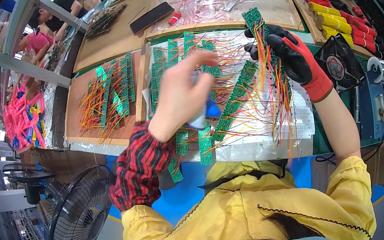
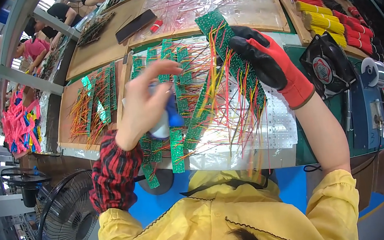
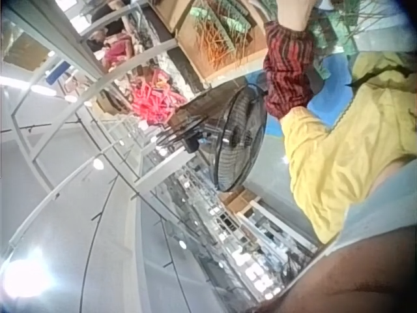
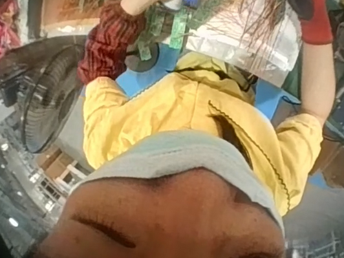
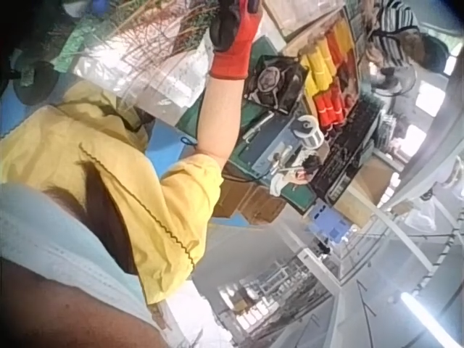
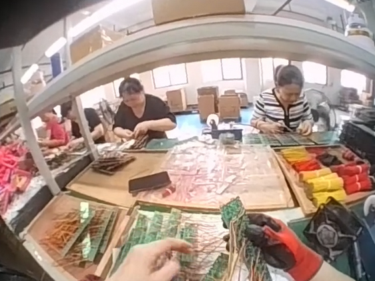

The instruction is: Soldering wires onto printed circuit boards at an assembly line station.

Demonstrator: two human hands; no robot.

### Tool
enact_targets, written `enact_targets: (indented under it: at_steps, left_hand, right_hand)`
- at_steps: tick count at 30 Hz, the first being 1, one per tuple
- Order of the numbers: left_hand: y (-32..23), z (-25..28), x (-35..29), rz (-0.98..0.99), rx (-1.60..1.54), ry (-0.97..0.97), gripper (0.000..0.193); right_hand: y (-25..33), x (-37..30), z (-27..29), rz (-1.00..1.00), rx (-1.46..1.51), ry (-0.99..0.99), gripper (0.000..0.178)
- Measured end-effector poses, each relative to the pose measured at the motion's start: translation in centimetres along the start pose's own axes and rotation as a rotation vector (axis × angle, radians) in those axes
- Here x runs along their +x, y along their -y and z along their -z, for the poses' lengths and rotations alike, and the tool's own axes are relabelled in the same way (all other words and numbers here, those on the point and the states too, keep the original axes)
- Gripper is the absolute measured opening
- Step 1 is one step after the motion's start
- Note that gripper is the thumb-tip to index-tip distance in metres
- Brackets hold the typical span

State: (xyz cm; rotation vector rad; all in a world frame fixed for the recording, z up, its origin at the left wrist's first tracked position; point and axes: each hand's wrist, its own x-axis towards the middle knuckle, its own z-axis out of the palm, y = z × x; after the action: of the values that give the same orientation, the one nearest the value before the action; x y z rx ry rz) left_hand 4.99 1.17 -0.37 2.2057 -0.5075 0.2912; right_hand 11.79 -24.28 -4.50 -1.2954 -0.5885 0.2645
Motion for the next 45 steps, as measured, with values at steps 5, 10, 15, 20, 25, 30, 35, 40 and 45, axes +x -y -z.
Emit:
enact_targets:
  at_steps: [5, 10, 15, 20, 25, 30, 35, 40, 45]
  left_hand:
    - [-0.3, -3.2, 1.6, 0.092, -0.134, 0.241, 0.031]
    - [-0.6, -2.8, 1.1, 0.111, 0.057, 0.091, 0.029]
    - [-0.1, -2.9, 1.3, 0.282, 0.171, 0.182, 0.032]
    - [0.5, -2.8, 1.0, 0.132, 0.406, 0.233, 0.035]
    - [-0.7, 1.6, 1.9, 0.173, 0.058, -0.069, 0.029]
    - [-3.3, 2.4, 3.2, 0.261, -0.421, 0.037, 0.028]
    - [-2.6, 2.8, 2.7, 0.414, -0.891, -0.253, 0.037]
    - [0.4, 4.1, 2.3, 0.398, -1.619, -0.298, 0.025]
    - [-3.1, 0.2, 1.7, 0.376, -1.834, -0.140, 0.036]
  right_hand:
    - [0.2, 0.0, -1.4, 0.007, 0.232, -0.052, 0.040]
    - [0.8, -1.0, -0.8, 0.007, -0.252, -0.266, 0.031]
    - [-1.8, -1.3, 1.0, -0.045, 0.062, -0.235, 0.028]
    - [-0.8, -1.1, 3.5, 0.322, 0.487, -0.305, 0.037]
    - [2.3, -1.7, -0.8, 0.071, -0.053, -0.270, 0.035]
    - [4.4, -0.4, -6.4, 0.014, -0.238, -0.138, 0.026]
    - [3.3, 0.6, -6.0, 0.112, -0.059, -0.221, 0.024]
    - [3.5, 0.9, -6.1, 0.030, 0.139, -0.228, 0.027]
    - [2.9, 1.9, -9.1, 0.038, -0.127, -0.184, 0.023]
